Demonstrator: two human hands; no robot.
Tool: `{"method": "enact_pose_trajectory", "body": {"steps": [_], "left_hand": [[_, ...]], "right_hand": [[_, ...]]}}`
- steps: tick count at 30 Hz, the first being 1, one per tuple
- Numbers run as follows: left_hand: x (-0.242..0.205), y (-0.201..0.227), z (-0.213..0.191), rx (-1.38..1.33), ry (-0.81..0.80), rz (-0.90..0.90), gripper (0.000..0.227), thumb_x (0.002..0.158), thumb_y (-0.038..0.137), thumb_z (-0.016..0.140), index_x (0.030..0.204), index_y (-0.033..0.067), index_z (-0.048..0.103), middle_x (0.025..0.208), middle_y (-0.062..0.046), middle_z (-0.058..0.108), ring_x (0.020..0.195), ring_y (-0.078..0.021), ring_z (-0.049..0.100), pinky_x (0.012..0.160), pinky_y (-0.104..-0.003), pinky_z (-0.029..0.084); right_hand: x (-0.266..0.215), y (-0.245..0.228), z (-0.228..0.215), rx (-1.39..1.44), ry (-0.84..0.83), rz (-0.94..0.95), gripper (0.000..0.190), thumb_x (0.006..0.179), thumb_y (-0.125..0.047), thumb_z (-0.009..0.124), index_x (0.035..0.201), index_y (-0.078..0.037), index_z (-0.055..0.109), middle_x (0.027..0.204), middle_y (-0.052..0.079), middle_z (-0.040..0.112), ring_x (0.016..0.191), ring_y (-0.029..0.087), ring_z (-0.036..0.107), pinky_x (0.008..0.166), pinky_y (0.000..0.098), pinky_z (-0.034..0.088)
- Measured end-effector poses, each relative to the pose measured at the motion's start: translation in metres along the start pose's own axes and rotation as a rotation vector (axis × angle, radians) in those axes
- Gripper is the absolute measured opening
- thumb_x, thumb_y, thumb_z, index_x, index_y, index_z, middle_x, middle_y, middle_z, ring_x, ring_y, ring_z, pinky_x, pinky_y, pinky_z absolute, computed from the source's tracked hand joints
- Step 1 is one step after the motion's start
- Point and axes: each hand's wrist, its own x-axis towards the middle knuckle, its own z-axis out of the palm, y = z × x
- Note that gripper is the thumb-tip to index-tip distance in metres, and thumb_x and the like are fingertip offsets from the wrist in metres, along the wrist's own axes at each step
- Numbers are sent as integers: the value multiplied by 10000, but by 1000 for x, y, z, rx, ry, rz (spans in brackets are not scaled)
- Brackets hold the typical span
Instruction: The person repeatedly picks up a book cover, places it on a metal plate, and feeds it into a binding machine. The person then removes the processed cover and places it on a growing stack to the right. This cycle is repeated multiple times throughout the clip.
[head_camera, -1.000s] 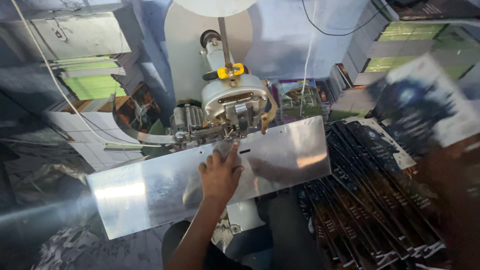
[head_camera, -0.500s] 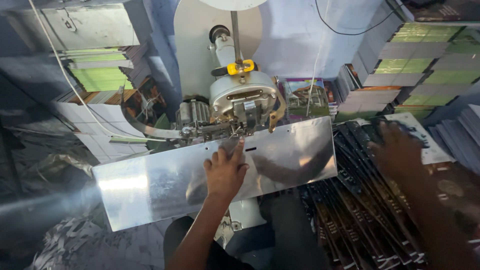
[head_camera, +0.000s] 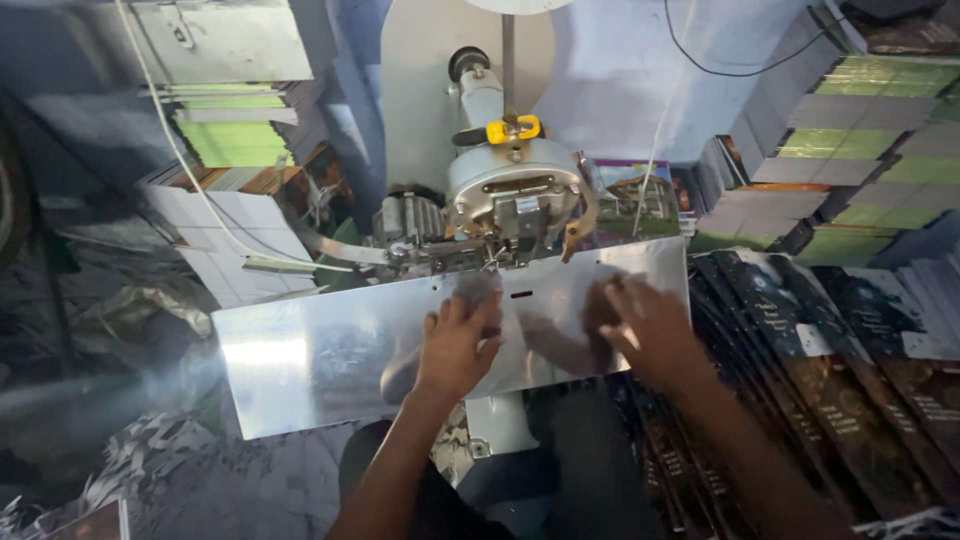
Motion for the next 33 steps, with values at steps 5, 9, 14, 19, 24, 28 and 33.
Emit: {"method": "enact_pose_trajectory", "body": {"steps": [5, 9, 14, 19, 24, 28, 33], "left_hand": [[-18, -16, -13, -162, 106, 88, 627, 797, 195, 759, 1404, 226, 607, 1214, -87, 628, 1185, -317, 560, 963, -476, 419], [-31, -29, -22, -71, 257, 49, 537, 807, 187, 779, 1330, 189, 658, 1216, -130, 617, 1167, -352, 547, 956, -493, 420], [-45, -51, -47, -91, 277, 41, 548, 805, 155, 756, 1340, 108, 646, 1238, -159, 638, 1150, -377, 567, 943, -500, 447], [-52, -62, -68, -110, 306, 29, 526, 816, 140, 748, 1329, 81, 647, 1234, -166, 657, 1144, -387, 602, 956, -496, 478], [-55, -60, -93, -191, 247, -85, 618, 779, 95, 741, 1384, 94, 612, 1206, -152, 672, 1060, -379, 655, 922, -472, 538], [-64, -60, -110, -181, 262, -117, 675, 765, 84, 774, 1413, 94, 586, 1224, -202, 654, 1065, -409, 641, 913, -484, 526], [-83, -65, -128, -128, 324, -142, 712, 760, 103, 783, 1435, 119, 561, 1252, -217, 651, 1097, -416, 636, 935, -482, 516]], "right_hand": [[22, -63, 16, 97, 67, -209, 630, 954, -399, 606, 1474, -60, 493, 1524, 240, 435, 1405, 408, 392, 1155, 594, 231], [37, -113, 19, 193, 140, -360, 570, 959, -376, 604, 1443, -85, 531, 1526, 214, 445, 1424, 397, 409, 1198, 568, 285], [66, -163, 17, 262, 143, -450, 544, 952, -342, 631, 1425, -82, 560, 1555, 227, 416, 1437, 417, 390, 1197, 528, 291], [90, -196, 12, 306, 134, -462, 526, 943, -298, 639, 1411, -67, 568, 1553, 218, 430, 1453, 403, 377, 1202, 517, 300], [113, -217, 18, 330, 94, -441, 508, 957, -234, 614, 1430, -65, 543, 1534, 220, 455, 1462, 407, 373, 1182, 496, 332], [137, -231, 35, 378, 75, -489, 529, 976, -203, 596, 1478, -59, 512, 1539, 228, 463, 1453, 428, 403, 1173, 499, 348], [159, -249, 42, 311, 22, -439, 608, 939, -297, 642, 1483, -71, 489, 1426, 211, 538, 1315, 436, 499, 1107, 560, 365]]}}
